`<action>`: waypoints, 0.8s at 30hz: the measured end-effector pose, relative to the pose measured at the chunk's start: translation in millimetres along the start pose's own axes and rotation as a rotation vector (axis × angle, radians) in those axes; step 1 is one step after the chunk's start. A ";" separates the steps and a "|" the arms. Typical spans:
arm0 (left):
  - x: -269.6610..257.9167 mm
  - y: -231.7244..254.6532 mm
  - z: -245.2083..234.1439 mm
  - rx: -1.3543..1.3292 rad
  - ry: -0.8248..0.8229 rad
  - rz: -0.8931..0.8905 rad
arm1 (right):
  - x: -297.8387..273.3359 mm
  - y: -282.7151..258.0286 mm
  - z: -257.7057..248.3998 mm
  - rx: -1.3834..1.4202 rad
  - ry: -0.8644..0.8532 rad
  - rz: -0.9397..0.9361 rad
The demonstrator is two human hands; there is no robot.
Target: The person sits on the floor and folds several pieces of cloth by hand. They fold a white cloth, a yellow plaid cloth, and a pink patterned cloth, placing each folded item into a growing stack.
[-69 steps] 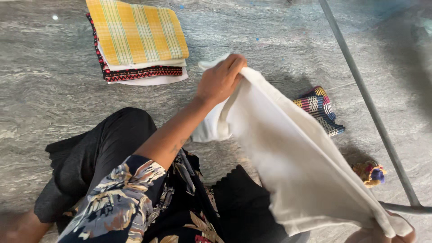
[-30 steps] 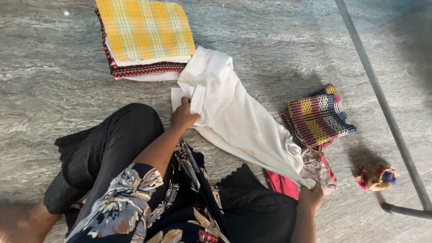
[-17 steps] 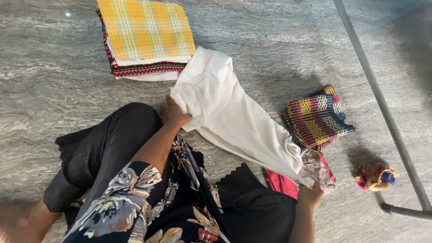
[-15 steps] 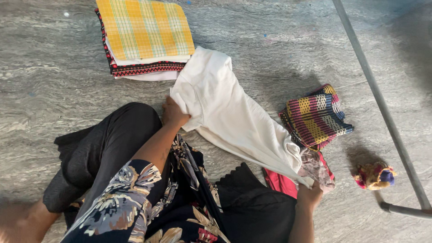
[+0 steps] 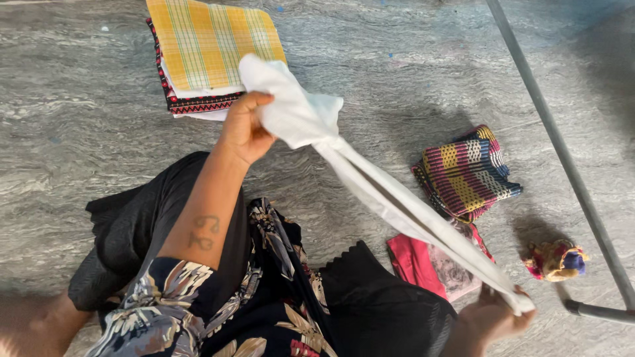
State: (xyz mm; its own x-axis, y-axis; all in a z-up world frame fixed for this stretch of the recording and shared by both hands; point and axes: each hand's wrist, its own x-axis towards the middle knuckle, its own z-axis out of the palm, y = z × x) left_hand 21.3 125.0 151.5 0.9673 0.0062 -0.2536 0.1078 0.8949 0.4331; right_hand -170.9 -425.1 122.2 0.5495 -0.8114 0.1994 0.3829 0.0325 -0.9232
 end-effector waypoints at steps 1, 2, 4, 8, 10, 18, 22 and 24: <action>-10.7 12.9 12.0 -0.029 -0.036 0.040 | -1.6 -19.7 4.2 0.056 0.043 -0.038; -19.2 24.7 21.9 -0.058 -0.076 0.080 | -1.6 -38.9 8.9 0.114 0.087 -0.078; -25.8 30.1 37.9 -0.087 -0.097 0.127 | -5.6 -65.1 16.2 0.044 -0.001 -0.116; 5.7 7.9 61.1 -0.183 -0.058 0.144 | 21.3 -58.0 49.7 0.203 -0.009 0.001; 22.0 4.5 68.6 -0.236 -0.040 0.150 | 26.6 -55.8 47.6 0.086 -0.020 -0.073; 16.1 16.0 68.5 -0.199 -0.202 0.217 | 20.4 -44.2 19.4 0.098 -0.042 -0.205; 10.2 -10.2 -9.4 -0.220 0.098 0.172 | 2.1 8.8 0.5 -0.116 -0.129 -0.067; 18.0 -30.3 -58.9 -0.175 0.351 0.099 | -9.1 34.4 -12.9 -0.314 -0.200 -0.079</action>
State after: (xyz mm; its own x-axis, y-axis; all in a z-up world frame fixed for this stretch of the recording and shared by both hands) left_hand 21.9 124.3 82.9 0.8305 0.2210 -0.5113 -0.0519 0.9446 0.3240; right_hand -172.4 -424.2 84.3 0.6734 -0.6730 0.3059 0.2009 -0.2316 -0.9518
